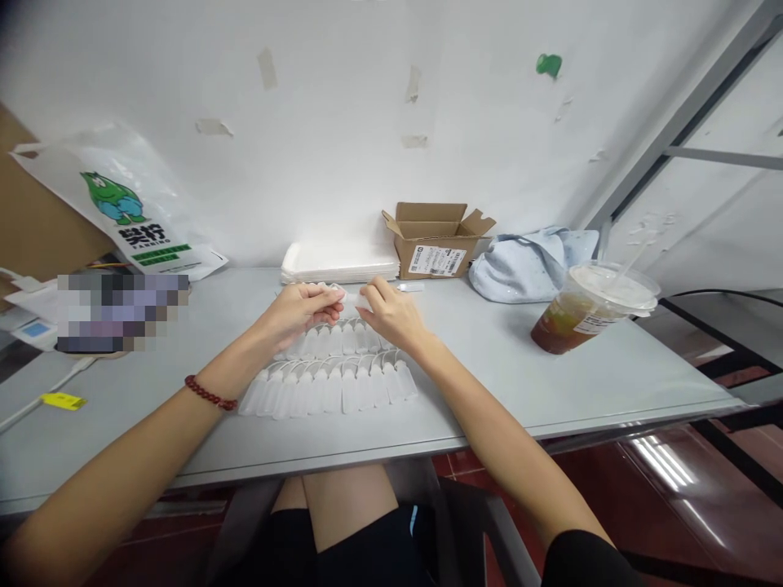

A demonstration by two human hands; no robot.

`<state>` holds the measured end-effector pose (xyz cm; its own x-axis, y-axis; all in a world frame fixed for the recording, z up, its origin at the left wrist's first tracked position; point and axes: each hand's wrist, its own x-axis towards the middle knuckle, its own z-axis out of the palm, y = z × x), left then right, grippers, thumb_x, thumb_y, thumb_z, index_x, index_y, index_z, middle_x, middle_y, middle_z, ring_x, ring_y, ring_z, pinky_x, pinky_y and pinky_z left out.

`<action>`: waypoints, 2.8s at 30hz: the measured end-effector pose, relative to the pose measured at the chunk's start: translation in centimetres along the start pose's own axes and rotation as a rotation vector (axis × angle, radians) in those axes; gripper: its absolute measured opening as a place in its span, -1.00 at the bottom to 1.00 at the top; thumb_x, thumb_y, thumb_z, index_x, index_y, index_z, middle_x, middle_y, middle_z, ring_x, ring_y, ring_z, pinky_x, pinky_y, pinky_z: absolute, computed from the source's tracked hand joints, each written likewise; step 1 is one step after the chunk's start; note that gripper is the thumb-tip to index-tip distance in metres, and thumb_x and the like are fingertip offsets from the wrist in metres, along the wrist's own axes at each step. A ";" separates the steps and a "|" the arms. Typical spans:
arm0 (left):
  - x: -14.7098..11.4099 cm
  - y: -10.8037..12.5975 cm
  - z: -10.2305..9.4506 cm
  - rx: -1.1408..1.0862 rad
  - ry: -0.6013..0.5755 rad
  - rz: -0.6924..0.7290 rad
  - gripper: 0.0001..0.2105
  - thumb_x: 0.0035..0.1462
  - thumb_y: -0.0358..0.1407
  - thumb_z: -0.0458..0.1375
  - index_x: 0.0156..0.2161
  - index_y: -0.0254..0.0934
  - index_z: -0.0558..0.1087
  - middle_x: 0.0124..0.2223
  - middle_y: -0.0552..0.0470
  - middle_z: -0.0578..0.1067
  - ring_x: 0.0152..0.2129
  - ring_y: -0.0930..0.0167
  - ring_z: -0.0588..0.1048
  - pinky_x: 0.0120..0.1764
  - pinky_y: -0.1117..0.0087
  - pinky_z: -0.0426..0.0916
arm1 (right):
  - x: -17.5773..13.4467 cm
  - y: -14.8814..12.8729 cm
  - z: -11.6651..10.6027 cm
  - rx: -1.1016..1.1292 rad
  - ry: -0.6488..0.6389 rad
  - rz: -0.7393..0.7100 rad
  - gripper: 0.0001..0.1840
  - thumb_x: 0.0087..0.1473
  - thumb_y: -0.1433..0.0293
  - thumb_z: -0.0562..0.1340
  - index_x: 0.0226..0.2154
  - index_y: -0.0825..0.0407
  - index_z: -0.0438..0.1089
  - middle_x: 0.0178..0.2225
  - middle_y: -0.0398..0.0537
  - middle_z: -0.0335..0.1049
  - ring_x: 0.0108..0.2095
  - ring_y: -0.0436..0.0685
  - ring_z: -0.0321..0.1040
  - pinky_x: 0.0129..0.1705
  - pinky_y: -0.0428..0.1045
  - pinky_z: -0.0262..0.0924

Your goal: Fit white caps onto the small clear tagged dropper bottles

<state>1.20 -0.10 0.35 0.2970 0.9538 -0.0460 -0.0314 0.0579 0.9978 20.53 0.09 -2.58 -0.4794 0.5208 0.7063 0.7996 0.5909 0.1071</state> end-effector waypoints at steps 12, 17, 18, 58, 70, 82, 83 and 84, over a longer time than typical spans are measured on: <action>-0.3 0.1 0.6 0.129 -0.013 0.057 -0.76 -0.06 -0.21 0.32 -0.42 -0.39 0.51 -0.52 0.02 0.50 -0.59 0.49 0.46 -0.42 0.43 0.40 | -0.1 -0.2 0.6 -0.195 0.003 -0.036 -0.85 0.06 0.50 0.09 -0.41 0.10 0.38 -0.35 -0.01 0.28 -0.48 -0.01 0.12 -0.54 -0.08 -0.15; -0.4 0.0 1.1 0.174 0.014 0.098 -0.80 -0.08 -0.26 0.33 -0.43 -0.40 0.50 -0.52 0.03 0.49 -0.59 0.47 0.47 -0.45 0.43 0.40 | 0.0 -0.7 0.6 -0.213 -0.004 -0.023 -0.81 0.09 0.52 0.06 -0.42 0.09 0.37 -0.37 -0.01 0.26 -0.43 0.01 0.11 -0.52 -0.07 -0.15; -0.4 0.0 1.1 0.176 0.020 0.100 -0.80 -0.08 -0.26 0.33 -0.43 -0.40 0.50 -0.52 0.03 0.49 -0.58 0.47 0.47 -0.45 0.43 0.40 | 0.0 -0.8 0.5 -0.224 0.014 -0.032 -0.81 0.10 0.52 0.06 -0.43 0.08 0.36 -0.38 -0.02 0.26 -0.43 0.02 0.10 -0.52 -0.07 -0.15; -1.3 0.8 0.8 0.543 -0.018 0.326 -0.85 0.05 -0.24 0.19 -0.44 -0.30 0.47 -0.52 0.02 0.48 -0.56 0.42 0.44 -0.43 0.40 0.33 | 0.0 -1.0 0.4 0.041 0.032 -0.042 -0.76 0.23 0.34 0.07 -0.29 0.08 0.42 -0.41 0.00 0.40 -0.42 0.04 0.26 -0.33 -0.08 0.13; -0.5 0.0 0.2 0.484 -0.111 0.261 -0.76 0.12 -0.18 0.09 -0.40 -0.34 0.47 -0.48 0.00 0.48 -0.54 0.42 0.46 -0.42 0.41 0.37 | 0.2 -0.4 0.0 0.483 -0.105 0.093 -0.78 0.17 0.34 0.15 -0.23 0.12 0.43 -0.43 -0.02 0.37 -0.44 0.03 0.25 -0.37 -0.08 0.14; -0.7 0.3 0.1 0.535 -0.130 0.386 -0.80 0.12 -0.21 0.12 -0.31 -0.31 0.51 -0.37 -0.02 0.53 -0.42 0.41 0.46 -0.34 0.41 0.33 | 1.0 -0.8 -1.9 1.003 -0.329 0.464 -0.63 0.06 0.14 0.22 -0.27 0.13 0.43 -0.52 -0.11 0.42 -0.55 -0.05 0.20 -0.48 -0.10 0.03; -0.7 0.4 0.1 0.482 -0.150 0.327 -0.79 0.11 -0.20 0.13 -0.33 -0.32 0.51 -0.40 -0.02 0.53 -0.45 0.42 0.46 -0.35 0.41 0.35 | 1.0 -0.8 -1.8 1.024 -0.327 0.474 -0.59 0.04 0.13 0.24 -0.21 0.13 0.40 -0.50 -0.10 0.43 -0.54 -0.04 0.22 -0.47 -0.10 0.05; -0.7 0.4 0.1 0.430 -0.155 0.274 -0.78 0.10 -0.20 0.15 -0.34 -0.34 0.51 -0.41 -0.02 0.53 -0.47 0.43 0.47 -0.35 0.41 0.37 | 0.9 -0.7 -1.8 1.036 -0.320 0.484 -0.56 0.03 0.12 0.25 -0.18 0.13 0.38 -0.49 -0.09 0.44 -0.53 -0.03 0.24 -0.48 -0.10 0.05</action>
<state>1.07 -0.73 0.81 0.4717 0.8602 0.1938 0.2568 -0.3443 0.9031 20.12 -0.93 -0.76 -0.3937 0.8707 0.2947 0.3197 0.4302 -0.8442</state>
